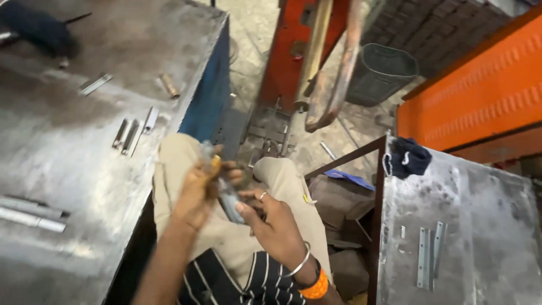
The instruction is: Positioning small metal components and using a spot welder to join them together.
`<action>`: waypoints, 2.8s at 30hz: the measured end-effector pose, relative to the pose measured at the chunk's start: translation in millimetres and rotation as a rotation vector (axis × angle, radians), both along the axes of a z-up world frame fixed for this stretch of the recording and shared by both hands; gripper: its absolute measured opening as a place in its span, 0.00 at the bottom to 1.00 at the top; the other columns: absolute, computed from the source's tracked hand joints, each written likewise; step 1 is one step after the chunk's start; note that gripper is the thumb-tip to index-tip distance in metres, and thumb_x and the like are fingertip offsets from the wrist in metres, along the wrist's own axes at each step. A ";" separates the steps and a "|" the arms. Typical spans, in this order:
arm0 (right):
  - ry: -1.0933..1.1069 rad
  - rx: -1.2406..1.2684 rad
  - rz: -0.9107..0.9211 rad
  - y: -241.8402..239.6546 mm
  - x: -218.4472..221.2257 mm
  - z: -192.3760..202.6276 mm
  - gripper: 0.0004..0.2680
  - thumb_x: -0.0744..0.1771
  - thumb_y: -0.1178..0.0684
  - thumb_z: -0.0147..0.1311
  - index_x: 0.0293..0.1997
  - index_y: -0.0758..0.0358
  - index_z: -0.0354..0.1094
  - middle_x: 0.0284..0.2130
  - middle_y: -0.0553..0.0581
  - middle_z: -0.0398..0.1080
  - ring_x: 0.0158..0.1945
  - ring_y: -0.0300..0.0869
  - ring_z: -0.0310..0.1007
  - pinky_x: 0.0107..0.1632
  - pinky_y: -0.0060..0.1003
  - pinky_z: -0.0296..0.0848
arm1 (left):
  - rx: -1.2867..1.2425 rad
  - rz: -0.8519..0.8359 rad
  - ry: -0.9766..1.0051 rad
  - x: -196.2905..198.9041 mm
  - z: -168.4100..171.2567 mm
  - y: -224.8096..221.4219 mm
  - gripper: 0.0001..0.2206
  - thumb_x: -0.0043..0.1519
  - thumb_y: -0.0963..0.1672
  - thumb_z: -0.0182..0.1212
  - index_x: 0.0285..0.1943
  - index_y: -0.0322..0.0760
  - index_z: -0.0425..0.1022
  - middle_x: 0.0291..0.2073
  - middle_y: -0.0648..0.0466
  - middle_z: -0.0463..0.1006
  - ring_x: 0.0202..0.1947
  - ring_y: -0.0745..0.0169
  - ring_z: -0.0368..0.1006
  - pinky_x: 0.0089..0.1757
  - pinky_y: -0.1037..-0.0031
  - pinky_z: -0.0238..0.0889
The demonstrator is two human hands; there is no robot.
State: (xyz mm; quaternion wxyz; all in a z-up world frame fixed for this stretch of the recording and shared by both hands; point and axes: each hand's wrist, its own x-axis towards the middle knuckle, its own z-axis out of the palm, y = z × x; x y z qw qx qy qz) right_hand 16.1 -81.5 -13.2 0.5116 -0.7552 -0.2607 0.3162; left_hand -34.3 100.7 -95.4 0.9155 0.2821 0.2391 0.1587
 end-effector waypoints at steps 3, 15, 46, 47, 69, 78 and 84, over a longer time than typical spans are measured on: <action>-0.288 -0.173 0.042 0.2 2.1 -8.2 0.11 0.66 0.48 0.61 0.49 0.64 0.72 0.25 0.57 0.76 0.22 0.40 0.71 0.26 0.38 0.67 | 0.549 0.060 0.531 -54.3 -48.5 74.8 0.24 0.59 0.41 0.69 0.63 0.26 0.67 0.39 0.44 0.84 0.32 0.54 0.81 0.34 0.69 0.75; -0.135 -0.376 -0.279 -94.7 53.7 -76.1 0.11 0.65 0.51 0.59 0.50 0.61 0.73 0.27 0.56 0.79 0.24 0.40 0.78 0.33 0.36 0.74 | 1.036 0.074 0.728 -210.2 -195.9 247.3 0.35 0.60 0.41 0.71 0.73 0.28 0.54 0.46 0.38 0.77 0.39 0.56 0.75 0.36 0.66 0.66; -0.075 0.292 -0.731 -189.0 80.1 -138.4 0.12 0.64 0.65 0.56 0.54 0.69 0.68 0.42 0.54 0.75 0.41 0.35 0.76 0.39 0.33 0.80 | 0.563 -0.519 0.195 80.4 -13.4 -144.1 0.24 0.65 0.40 0.56 0.71 0.32 0.59 0.59 0.46 0.77 0.50 0.57 0.79 0.46 0.72 0.70; 0.089 0.277 -0.561 -175.7 74.1 -120.7 0.11 0.65 0.65 0.57 0.53 0.70 0.70 0.40 0.57 0.76 0.39 0.38 0.78 0.39 0.33 0.78 | 0.527 -0.448 0.183 80.5 -9.3 -137.8 0.25 0.64 0.40 0.56 0.71 0.33 0.58 0.59 0.46 0.76 0.49 0.56 0.79 0.46 0.71 0.71; 0.779 0.630 -0.615 -44.1 93.5 -172.6 0.16 0.69 0.52 0.52 0.62 0.70 0.63 0.29 0.52 0.68 0.29 0.42 0.71 0.31 0.37 0.70 | 0.942 0.328 0.441 25.5 -42.4 11.9 0.08 0.68 0.41 0.61 0.53 0.34 0.80 0.41 0.52 0.81 0.40 0.66 0.73 0.44 0.74 0.66; 0.882 0.363 -0.488 -55.7 59.4 -170.0 0.16 0.68 0.52 0.51 0.61 0.69 0.67 0.25 0.52 0.67 0.23 0.39 0.67 0.25 0.31 0.66 | 1.813 0.323 1.099 -18.6 -184.4 234.1 0.14 0.58 0.42 0.65 0.52 0.30 0.77 0.47 0.42 0.77 0.49 0.38 0.71 0.48 0.53 0.64; 0.847 0.290 -0.543 -49.0 60.0 -156.0 0.16 0.68 0.53 0.51 0.62 0.68 0.69 0.26 0.51 0.68 0.21 0.36 0.66 0.23 0.31 0.65 | 1.966 0.042 1.406 -26.2 -249.7 278.8 0.10 0.58 0.43 0.61 0.47 0.36 0.81 0.41 0.44 0.80 0.45 0.42 0.74 0.47 0.54 0.64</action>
